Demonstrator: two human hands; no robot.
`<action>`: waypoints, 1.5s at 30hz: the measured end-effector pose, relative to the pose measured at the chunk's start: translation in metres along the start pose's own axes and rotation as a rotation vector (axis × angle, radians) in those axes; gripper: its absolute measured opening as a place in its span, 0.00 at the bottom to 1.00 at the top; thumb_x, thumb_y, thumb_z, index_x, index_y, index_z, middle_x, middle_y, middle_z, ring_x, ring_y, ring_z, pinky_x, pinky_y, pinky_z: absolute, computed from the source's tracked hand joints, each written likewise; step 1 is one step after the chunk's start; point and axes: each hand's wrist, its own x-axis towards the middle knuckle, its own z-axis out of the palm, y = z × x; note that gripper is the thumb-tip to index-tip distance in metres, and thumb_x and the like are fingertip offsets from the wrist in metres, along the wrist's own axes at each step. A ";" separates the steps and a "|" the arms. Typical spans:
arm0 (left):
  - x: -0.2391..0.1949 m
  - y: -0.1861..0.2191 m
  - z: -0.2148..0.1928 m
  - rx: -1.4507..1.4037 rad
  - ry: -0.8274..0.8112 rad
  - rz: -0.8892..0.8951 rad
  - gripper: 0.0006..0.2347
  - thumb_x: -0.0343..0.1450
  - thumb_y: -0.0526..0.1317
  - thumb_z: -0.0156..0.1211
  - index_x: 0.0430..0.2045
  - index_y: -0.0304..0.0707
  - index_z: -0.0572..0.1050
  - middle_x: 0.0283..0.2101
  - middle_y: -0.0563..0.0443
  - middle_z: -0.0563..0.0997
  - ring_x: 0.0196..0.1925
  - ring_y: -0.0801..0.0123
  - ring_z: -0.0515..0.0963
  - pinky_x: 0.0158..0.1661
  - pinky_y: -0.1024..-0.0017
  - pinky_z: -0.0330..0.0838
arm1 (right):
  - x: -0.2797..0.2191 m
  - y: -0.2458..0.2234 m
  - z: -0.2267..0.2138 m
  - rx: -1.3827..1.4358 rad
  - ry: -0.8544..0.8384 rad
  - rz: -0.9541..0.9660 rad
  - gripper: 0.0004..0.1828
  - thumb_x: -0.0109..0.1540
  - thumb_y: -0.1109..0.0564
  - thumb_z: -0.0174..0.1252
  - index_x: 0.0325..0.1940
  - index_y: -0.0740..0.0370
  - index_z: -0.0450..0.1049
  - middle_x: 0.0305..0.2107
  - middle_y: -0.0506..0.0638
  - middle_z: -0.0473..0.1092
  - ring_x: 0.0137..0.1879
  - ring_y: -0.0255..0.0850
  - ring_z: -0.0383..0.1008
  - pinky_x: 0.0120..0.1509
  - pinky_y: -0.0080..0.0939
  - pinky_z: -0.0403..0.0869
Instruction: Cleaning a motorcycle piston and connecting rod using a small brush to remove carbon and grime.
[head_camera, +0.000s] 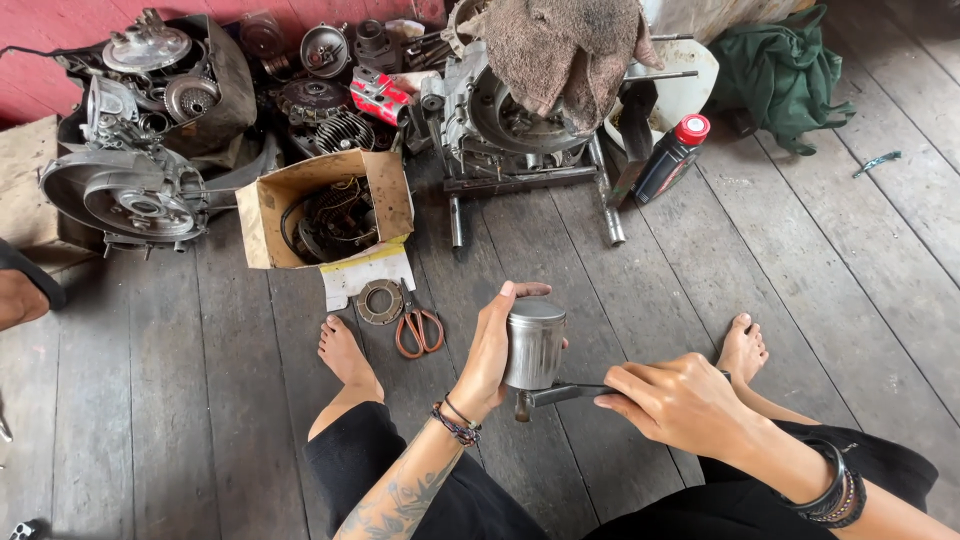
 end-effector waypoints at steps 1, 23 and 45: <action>0.000 0.001 0.000 -0.002 0.003 -0.002 0.29 0.72 0.59 0.38 0.54 0.30 0.72 0.39 0.34 0.81 0.31 0.56 0.84 0.29 0.66 0.79 | -0.001 -0.001 -0.001 0.002 -0.003 -0.001 0.10 0.61 0.51 0.63 0.34 0.57 0.71 0.24 0.40 0.77 0.12 0.34 0.69 0.15 0.36 0.63; -0.002 -0.012 0.011 -0.211 0.067 -0.145 0.29 0.67 0.42 0.61 0.63 0.41 0.57 0.57 0.36 0.68 0.54 0.55 0.75 0.49 0.60 0.75 | 0.000 0.001 0.009 0.061 -0.004 0.369 0.08 0.63 0.52 0.59 0.35 0.58 0.73 0.14 0.44 0.75 0.09 0.34 0.64 0.15 0.35 0.60; 0.000 0.002 0.006 -0.478 0.269 -0.092 0.29 0.69 0.44 0.65 0.56 0.24 0.56 0.54 0.29 0.74 0.54 0.46 0.80 0.54 0.46 0.75 | 0.020 -0.003 0.009 1.055 -0.213 0.701 0.20 0.72 0.57 0.43 0.31 0.65 0.75 0.08 0.46 0.60 0.16 0.30 0.56 0.21 0.31 0.65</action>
